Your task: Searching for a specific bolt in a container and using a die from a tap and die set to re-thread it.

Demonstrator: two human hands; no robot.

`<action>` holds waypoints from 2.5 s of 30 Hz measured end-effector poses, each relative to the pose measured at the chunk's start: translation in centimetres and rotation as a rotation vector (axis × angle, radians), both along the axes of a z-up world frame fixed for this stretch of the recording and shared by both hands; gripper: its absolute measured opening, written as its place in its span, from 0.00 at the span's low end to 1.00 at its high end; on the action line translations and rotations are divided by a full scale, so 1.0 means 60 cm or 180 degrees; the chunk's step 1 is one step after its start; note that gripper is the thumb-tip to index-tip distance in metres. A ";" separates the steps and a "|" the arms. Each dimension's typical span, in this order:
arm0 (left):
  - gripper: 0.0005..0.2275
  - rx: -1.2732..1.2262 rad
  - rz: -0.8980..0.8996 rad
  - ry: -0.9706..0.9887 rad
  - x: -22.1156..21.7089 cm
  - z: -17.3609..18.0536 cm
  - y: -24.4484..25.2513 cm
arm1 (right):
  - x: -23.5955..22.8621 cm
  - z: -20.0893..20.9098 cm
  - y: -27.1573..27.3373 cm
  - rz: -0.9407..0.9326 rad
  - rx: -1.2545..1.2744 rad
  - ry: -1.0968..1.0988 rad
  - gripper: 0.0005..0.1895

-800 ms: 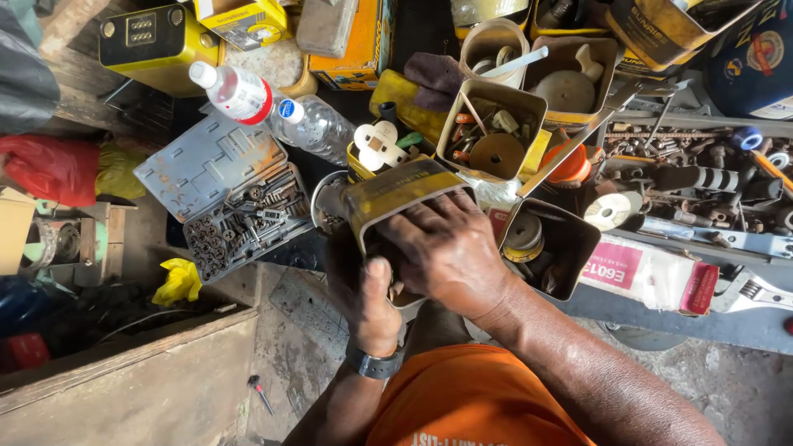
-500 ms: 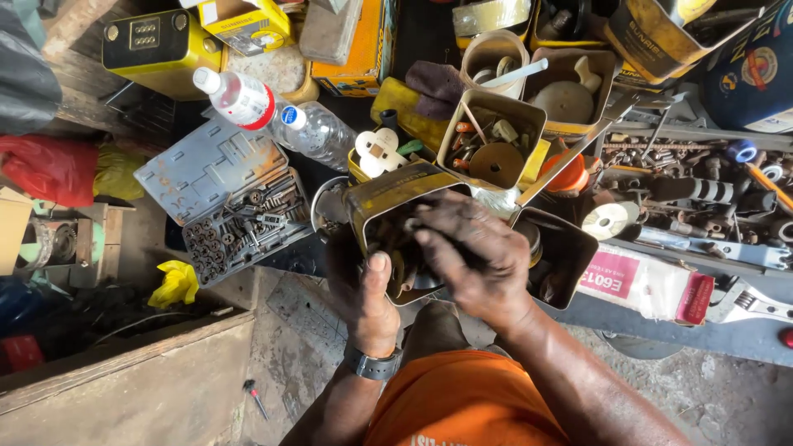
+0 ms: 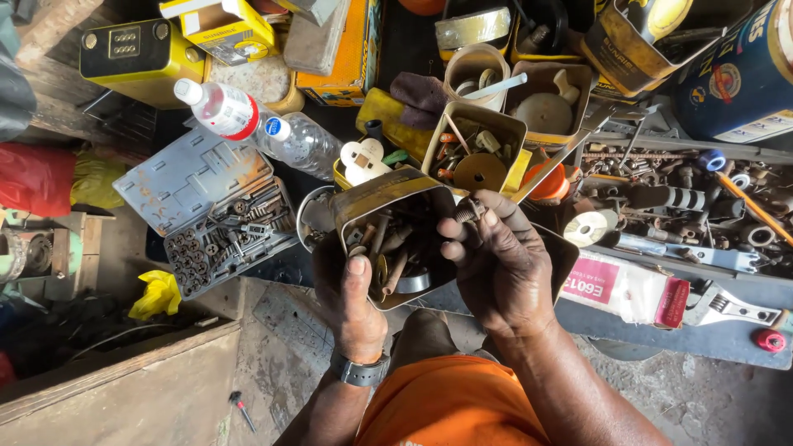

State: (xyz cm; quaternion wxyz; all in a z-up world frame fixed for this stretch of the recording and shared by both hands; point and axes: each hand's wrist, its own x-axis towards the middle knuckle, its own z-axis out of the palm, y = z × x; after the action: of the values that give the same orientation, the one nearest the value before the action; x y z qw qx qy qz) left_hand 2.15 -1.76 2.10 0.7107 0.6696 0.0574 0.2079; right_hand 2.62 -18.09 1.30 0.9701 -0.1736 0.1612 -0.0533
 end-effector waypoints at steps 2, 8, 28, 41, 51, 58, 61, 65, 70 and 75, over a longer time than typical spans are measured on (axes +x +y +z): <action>0.13 0.0013 -0.0046 -0.0041 0.000 -0.006 0.005 | -0.011 0.018 0.001 -0.0092 -0.0438 -0.0054 0.10; 0.25 -0.0065 -0.0250 -0.0280 -0.011 -0.002 0.005 | -0.083 0.033 -0.037 0.0000 -0.3166 -0.0564 0.07; 0.37 0.0735 0.0003 -0.0279 -0.040 0.006 0.020 | -0.094 0.081 -0.029 -0.0709 -0.5680 -0.1665 0.06; 0.34 0.0742 -0.0530 -0.0576 -0.050 -0.036 0.016 | -0.009 0.022 0.015 0.1125 -0.7709 -0.2283 0.06; 0.25 0.0129 -0.0091 -0.0232 -0.034 -0.044 0.013 | -0.022 0.046 0.015 -0.0249 -0.4793 -0.0980 0.03; 0.23 -0.0109 0.0024 -0.0058 -0.037 -0.081 0.040 | -0.022 0.002 0.028 -0.0212 -0.2352 -0.0226 0.06; 0.22 -0.0784 0.0013 0.0238 -0.045 -0.123 0.065 | -0.020 -0.006 0.028 -0.0219 -0.1977 -0.0217 0.05; 0.20 -0.0728 0.0151 0.0263 -0.046 -0.121 0.058 | -0.019 -0.016 0.025 -0.0160 -0.1283 -0.0198 0.05; 0.19 -0.0663 0.0172 0.0274 -0.035 -0.102 0.053 | -0.014 -0.012 0.025 -0.0009 -0.0862 -0.0259 0.06; 0.20 -0.0316 0.0201 0.0137 -0.035 -0.095 0.045 | -0.013 -0.015 0.023 0.0073 -0.0695 -0.0281 0.08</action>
State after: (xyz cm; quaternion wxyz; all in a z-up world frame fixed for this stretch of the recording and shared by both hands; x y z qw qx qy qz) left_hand 0.05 0.94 -3.62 0.7347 0.6357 0.1040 0.2127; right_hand 1.85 -16.73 0.42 0.9521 -0.2776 0.1095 -0.0670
